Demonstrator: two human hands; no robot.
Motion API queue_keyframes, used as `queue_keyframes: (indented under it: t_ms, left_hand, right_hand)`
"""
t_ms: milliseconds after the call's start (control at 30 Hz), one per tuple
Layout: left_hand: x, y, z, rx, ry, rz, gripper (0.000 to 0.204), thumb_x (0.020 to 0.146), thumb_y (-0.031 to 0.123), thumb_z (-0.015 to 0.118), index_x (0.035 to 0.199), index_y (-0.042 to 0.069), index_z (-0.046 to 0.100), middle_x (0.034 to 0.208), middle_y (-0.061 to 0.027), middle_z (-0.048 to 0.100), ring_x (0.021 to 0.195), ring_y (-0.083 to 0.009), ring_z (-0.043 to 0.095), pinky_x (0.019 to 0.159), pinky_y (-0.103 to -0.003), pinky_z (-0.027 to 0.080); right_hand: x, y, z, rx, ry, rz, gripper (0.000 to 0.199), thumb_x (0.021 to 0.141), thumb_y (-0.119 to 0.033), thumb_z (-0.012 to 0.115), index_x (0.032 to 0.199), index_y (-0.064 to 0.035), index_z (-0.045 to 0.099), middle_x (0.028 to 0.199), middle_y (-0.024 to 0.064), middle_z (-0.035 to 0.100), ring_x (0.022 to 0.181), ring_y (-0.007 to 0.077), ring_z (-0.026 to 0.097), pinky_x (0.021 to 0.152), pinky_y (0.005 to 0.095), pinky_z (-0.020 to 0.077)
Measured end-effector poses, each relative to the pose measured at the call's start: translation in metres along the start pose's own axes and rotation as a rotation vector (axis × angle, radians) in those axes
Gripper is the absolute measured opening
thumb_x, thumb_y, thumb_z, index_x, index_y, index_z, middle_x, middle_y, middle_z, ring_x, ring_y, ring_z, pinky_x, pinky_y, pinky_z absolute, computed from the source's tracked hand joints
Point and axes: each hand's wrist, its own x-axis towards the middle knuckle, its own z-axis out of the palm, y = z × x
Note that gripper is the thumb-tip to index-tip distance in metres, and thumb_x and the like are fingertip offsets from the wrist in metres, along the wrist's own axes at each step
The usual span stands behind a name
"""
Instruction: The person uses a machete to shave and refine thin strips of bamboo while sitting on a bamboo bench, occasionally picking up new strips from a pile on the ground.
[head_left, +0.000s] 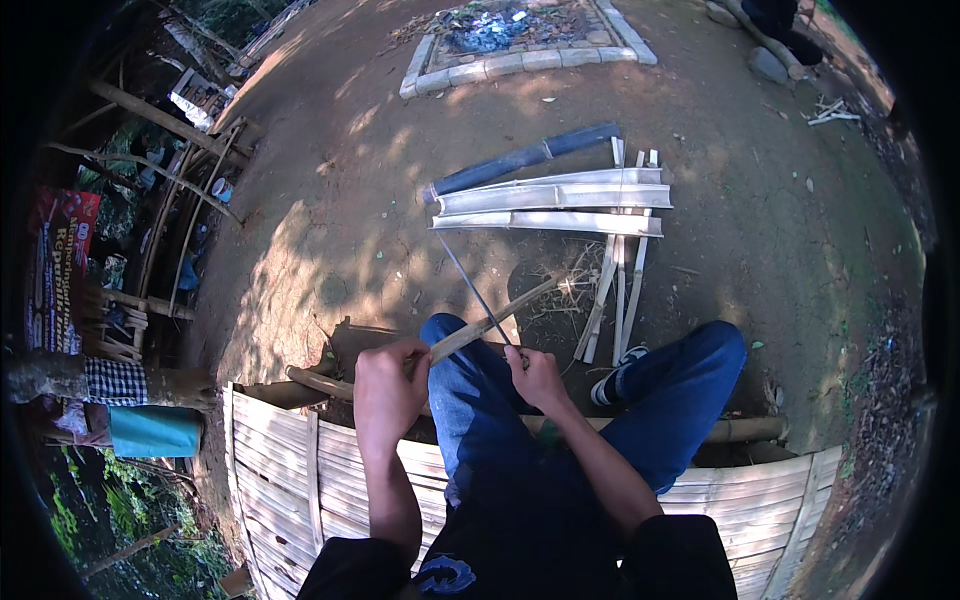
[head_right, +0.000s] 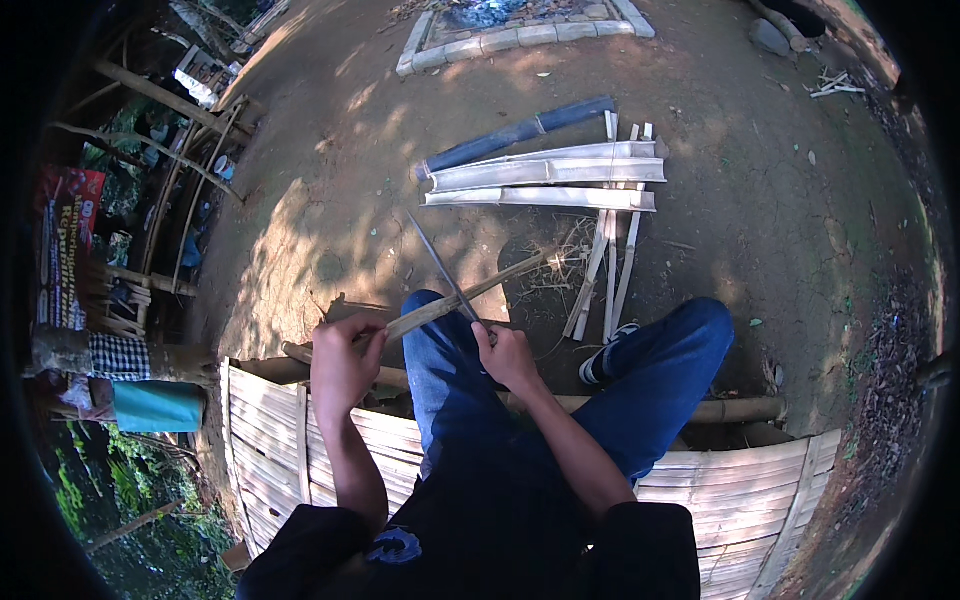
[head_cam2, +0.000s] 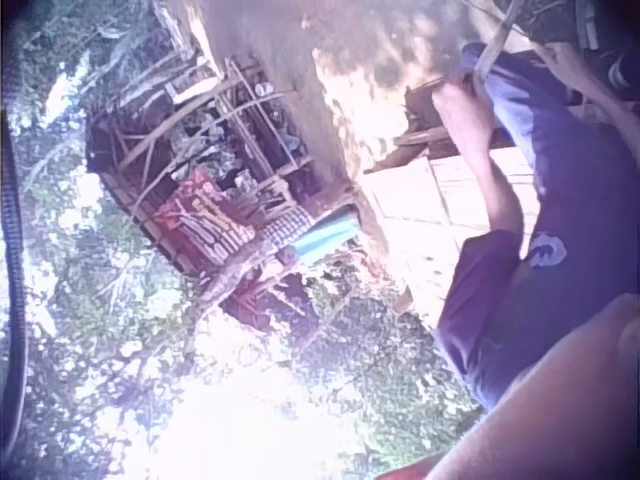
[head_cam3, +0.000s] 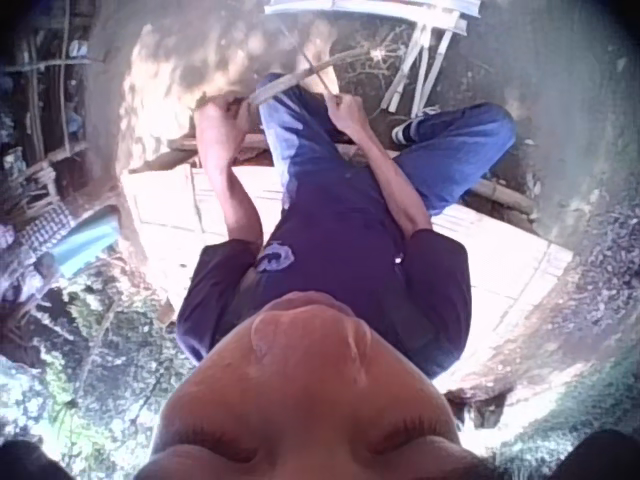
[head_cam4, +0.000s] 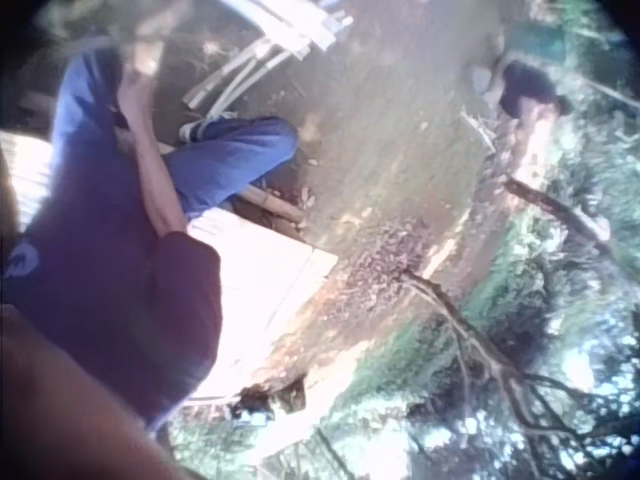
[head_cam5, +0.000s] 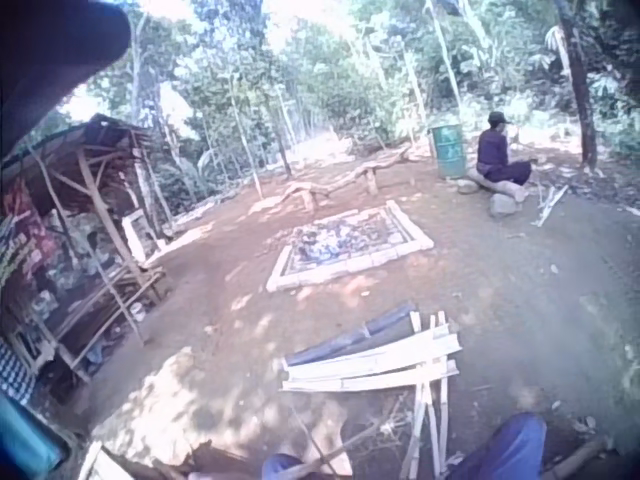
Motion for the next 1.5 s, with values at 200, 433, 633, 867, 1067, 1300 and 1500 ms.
queue_keyframes:
  t_ms: [200, 433, 633, 867, 1067, 1300, 1500]
  left_hand:
    - [-0.004, -0.003, 0.000, -0.040, 0.000, -0.067, 0.007, 0.076, 0.000, 0.068, 0.082, -0.002, 0.067, 0.074, -0.0178, 0.067, 0.069, -0.0318, 0.068, 0.064, -0.035, 0.052]
    - [0.009, -0.009, 0.000, 0.037, 0.002, -0.151, 0.007, 0.076, -0.002, 0.069, 0.083, -0.003, 0.067, 0.075, -0.0159, 0.069, 0.073, -0.0245, 0.071, 0.073, -0.031, 0.053]
    - [0.004, -0.015, -0.004, -0.021, 0.050, -0.166, 0.008, 0.075, -0.001, 0.069, 0.083, -0.002, 0.067, 0.075, -0.0143, 0.069, 0.074, -0.0244, 0.071, 0.071, -0.031, 0.054]
    - [0.027, -0.009, 0.003, 0.008, 0.054, -0.214, 0.011, 0.073, 0.002, 0.069, 0.084, 0.000, 0.069, 0.076, -0.0152, 0.069, 0.073, -0.0253, 0.070, 0.073, -0.032, 0.054]
    - [0.025, -0.035, -0.006, 0.063, 0.088, -0.254, 0.013, 0.073, 0.003, 0.070, 0.086, 0.000, 0.070, 0.077, -0.0130, 0.070, 0.073, -0.0202, 0.070, 0.070, -0.029, 0.054]
    - [0.006, 0.014, 0.012, -0.003, 0.066, -0.113, 0.009, 0.076, 0.001, 0.069, 0.085, -0.001, 0.068, 0.076, -0.0137, 0.069, 0.073, -0.0244, 0.071, 0.069, -0.031, 0.054]
    - [0.007, 0.011, 0.013, 0.005, 0.109, -0.095, 0.010, 0.075, 0.003, 0.071, 0.083, 0.000, 0.067, 0.071, -0.0161, 0.067, 0.067, -0.0281, 0.069, 0.062, -0.032, 0.053]
  right_hand:
    - [-0.014, -0.009, -0.005, 0.156, -0.085, -0.079, 0.052, 0.093, -0.040, 0.053, 0.071, 0.0061, 0.062, 0.054, 0.0213, 0.054, 0.052, 0.0364, 0.059, 0.052, 0.0422, 0.0445]
    - [-0.001, 0.026, 0.029, 0.151, -0.005, -0.106, 0.054, 0.093, -0.042, 0.052, 0.071, 0.0059, 0.062, 0.061, 0.0260, 0.056, 0.061, 0.0424, 0.060, 0.056, 0.0446, 0.0446]
    - [0.001, 0.011, 0.025, 0.091, -0.095, 0.060, 0.054, 0.093, -0.043, 0.051, 0.075, 0.0069, 0.062, 0.060, 0.0264, 0.055, 0.060, 0.0435, 0.059, 0.056, 0.0445, 0.0435]
    - [0.000, 0.012, 0.012, 0.112, -0.164, -0.095, 0.052, 0.093, -0.041, 0.052, 0.076, 0.0068, 0.063, 0.060, 0.0246, 0.055, 0.059, 0.0411, 0.060, 0.056, 0.0437, 0.0437]
    - [0.015, 0.023, 0.008, 0.002, -0.158, 0.190, 0.052, 0.094, -0.042, 0.051, 0.082, 0.0062, 0.066, 0.063, 0.0247, 0.059, 0.063, 0.0382, 0.064, 0.058, 0.0417, 0.0460]
    - [0.000, 0.016, 0.009, 0.277, -0.130, -0.226, 0.051, 0.095, -0.038, 0.050, 0.067, 0.0043, 0.056, 0.051, 0.0151, 0.049, 0.048, 0.0257, 0.054, 0.050, 0.0360, 0.0402]
    - [0.015, 0.045, 0.009, 0.086, -0.069, 0.250, 0.062, 0.095, -0.049, 0.044, 0.070, 0.0058, 0.061, 0.054, 0.0172, 0.056, 0.053, 0.0306, 0.058, 0.057, 0.0436, 0.0429]
